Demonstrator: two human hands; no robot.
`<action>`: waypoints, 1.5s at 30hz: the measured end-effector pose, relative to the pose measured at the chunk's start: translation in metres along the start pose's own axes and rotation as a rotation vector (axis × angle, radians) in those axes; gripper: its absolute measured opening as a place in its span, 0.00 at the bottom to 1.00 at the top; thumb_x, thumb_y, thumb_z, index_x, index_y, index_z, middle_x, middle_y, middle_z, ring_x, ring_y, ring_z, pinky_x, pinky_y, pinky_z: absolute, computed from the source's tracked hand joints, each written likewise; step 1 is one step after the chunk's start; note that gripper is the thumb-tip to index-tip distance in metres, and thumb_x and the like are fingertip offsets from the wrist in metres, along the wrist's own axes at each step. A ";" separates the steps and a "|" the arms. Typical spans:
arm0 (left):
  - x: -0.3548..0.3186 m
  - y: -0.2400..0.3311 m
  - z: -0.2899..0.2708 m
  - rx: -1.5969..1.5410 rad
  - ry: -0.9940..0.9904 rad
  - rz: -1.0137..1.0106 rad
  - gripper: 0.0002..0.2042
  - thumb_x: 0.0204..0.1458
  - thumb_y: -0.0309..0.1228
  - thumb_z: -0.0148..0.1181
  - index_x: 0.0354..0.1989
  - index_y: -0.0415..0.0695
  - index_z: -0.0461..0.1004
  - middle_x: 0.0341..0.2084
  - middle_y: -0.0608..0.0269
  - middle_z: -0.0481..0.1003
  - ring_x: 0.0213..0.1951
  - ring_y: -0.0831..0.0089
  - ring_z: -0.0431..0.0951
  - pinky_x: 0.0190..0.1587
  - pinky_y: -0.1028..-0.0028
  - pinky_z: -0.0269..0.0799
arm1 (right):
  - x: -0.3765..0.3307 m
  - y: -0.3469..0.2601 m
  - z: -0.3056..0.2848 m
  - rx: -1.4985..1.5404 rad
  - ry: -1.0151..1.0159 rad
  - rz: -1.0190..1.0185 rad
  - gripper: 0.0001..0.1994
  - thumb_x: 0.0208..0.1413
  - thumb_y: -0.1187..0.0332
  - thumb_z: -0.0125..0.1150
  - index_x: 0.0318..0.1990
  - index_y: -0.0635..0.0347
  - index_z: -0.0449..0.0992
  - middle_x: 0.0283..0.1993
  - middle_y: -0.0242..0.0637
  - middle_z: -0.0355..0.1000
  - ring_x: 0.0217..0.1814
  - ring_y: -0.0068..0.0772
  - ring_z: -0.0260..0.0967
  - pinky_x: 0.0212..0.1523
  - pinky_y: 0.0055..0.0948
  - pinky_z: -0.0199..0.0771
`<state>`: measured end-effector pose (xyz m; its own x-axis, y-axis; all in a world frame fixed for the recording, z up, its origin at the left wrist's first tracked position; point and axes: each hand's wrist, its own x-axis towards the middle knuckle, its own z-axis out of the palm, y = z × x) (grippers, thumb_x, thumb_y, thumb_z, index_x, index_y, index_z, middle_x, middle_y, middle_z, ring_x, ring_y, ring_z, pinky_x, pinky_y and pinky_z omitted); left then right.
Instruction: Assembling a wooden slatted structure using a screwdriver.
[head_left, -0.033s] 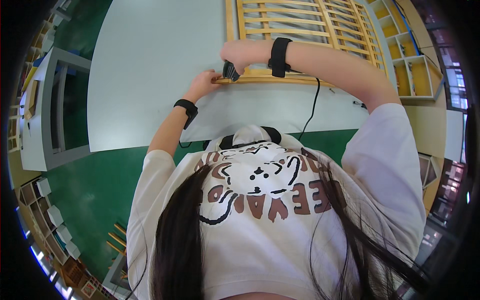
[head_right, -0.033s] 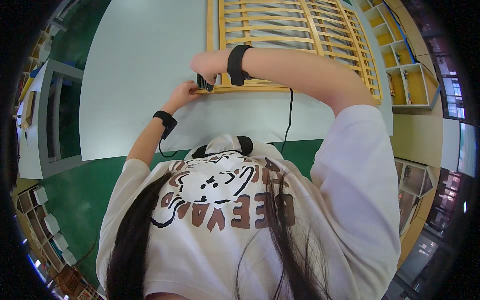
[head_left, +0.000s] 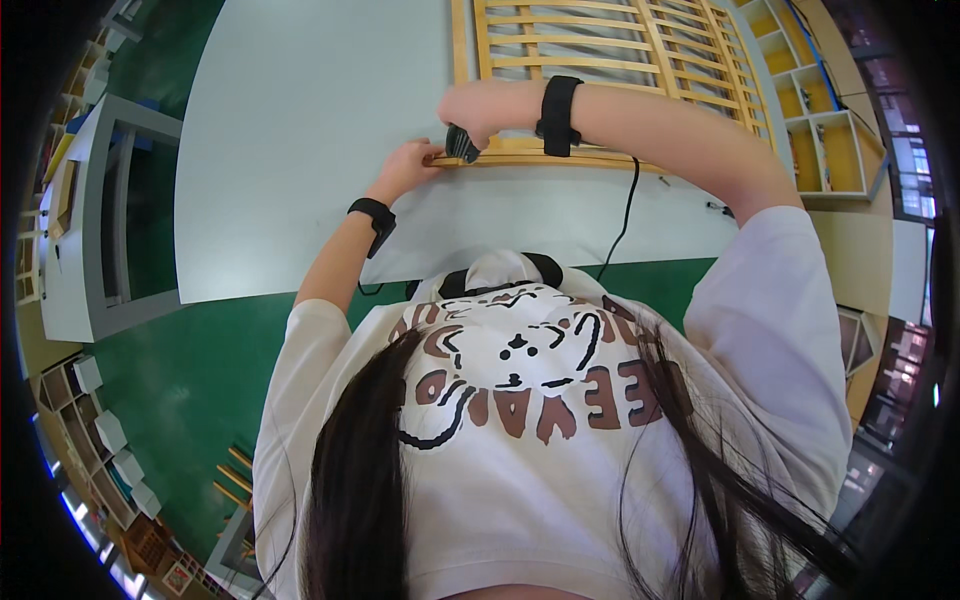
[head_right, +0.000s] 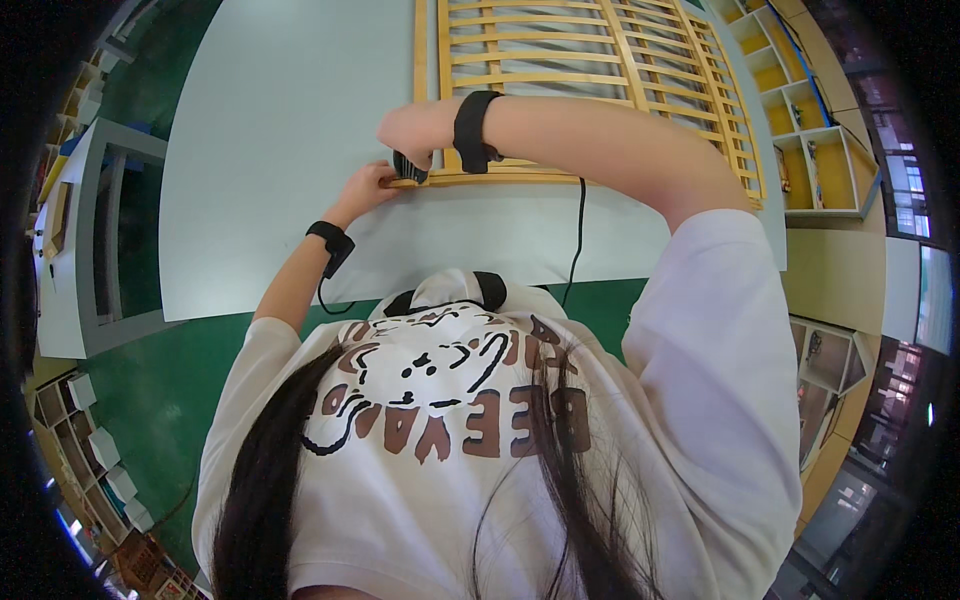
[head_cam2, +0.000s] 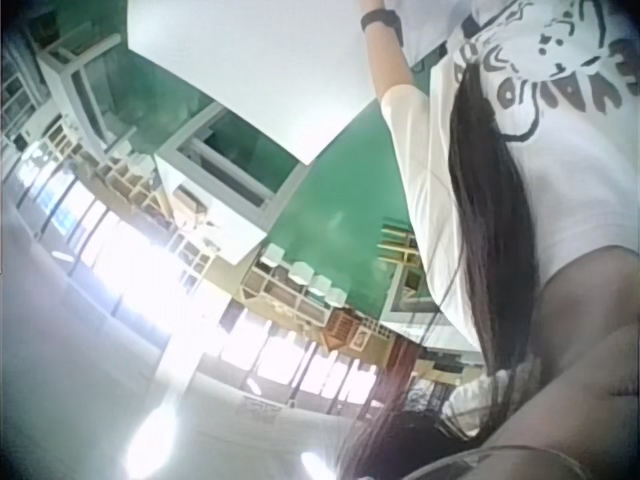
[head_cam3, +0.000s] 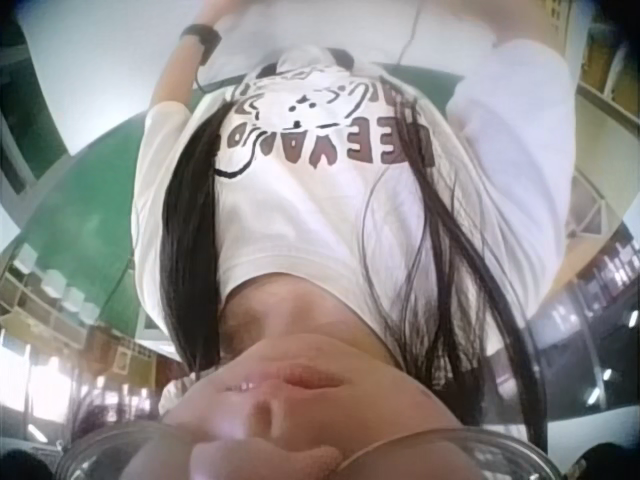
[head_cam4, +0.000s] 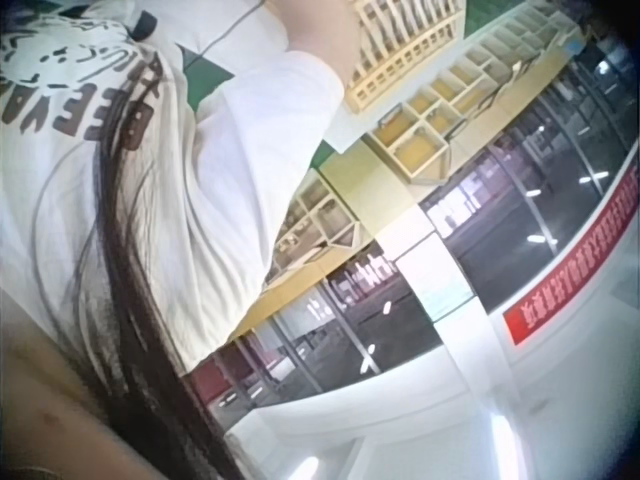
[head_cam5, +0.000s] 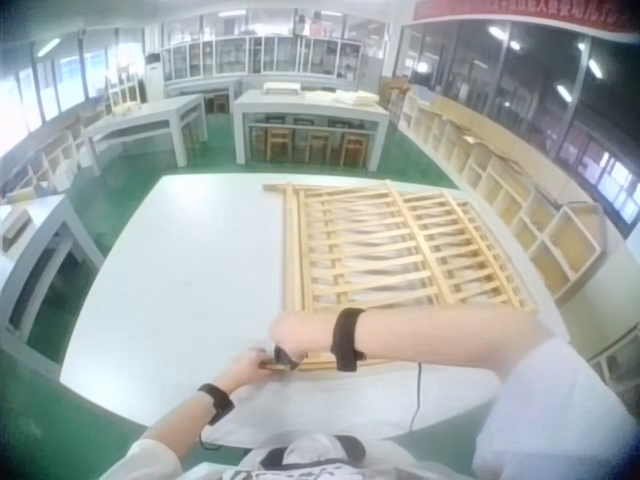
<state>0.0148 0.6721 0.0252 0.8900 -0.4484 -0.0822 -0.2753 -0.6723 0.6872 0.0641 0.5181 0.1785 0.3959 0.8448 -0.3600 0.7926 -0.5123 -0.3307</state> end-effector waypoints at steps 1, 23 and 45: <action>0.000 -0.002 0.001 -0.001 -0.001 -0.002 0.10 0.34 0.29 0.58 0.25 0.37 0.69 0.23 0.56 0.67 0.28 0.60 0.68 0.30 0.68 0.64 | 0.001 -0.001 0.002 -0.078 0.013 -0.034 0.10 0.17 0.80 0.58 0.16 0.73 0.66 0.16 0.51 0.64 0.18 0.47 0.62 0.17 0.36 0.63; 0.002 -0.007 0.007 0.021 -0.004 -0.007 0.14 0.35 0.29 0.58 0.35 0.47 0.74 0.25 0.62 0.70 0.30 0.66 0.72 0.33 0.70 0.67 | -0.029 -0.005 0.027 -1.065 0.227 -0.552 0.04 0.28 0.68 0.54 0.11 0.55 0.67 0.14 0.26 0.61 0.18 0.23 0.62 0.17 0.21 0.56; -0.002 -0.007 0.008 0.043 0.045 -0.003 0.14 0.35 0.29 0.58 0.35 0.47 0.73 0.26 0.61 0.71 0.32 0.65 0.72 0.34 0.69 0.68 | -0.041 -0.013 0.021 -0.142 0.269 0.268 0.19 0.34 0.54 0.61 0.21 0.65 0.71 0.20 0.47 0.68 0.25 0.47 0.68 0.25 0.37 0.68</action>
<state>0.0121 0.6734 0.0149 0.9059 -0.4204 -0.0511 -0.2872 -0.6985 0.6554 0.0276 0.4870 0.1791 0.6895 0.7042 -0.1693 0.6937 -0.7093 -0.1253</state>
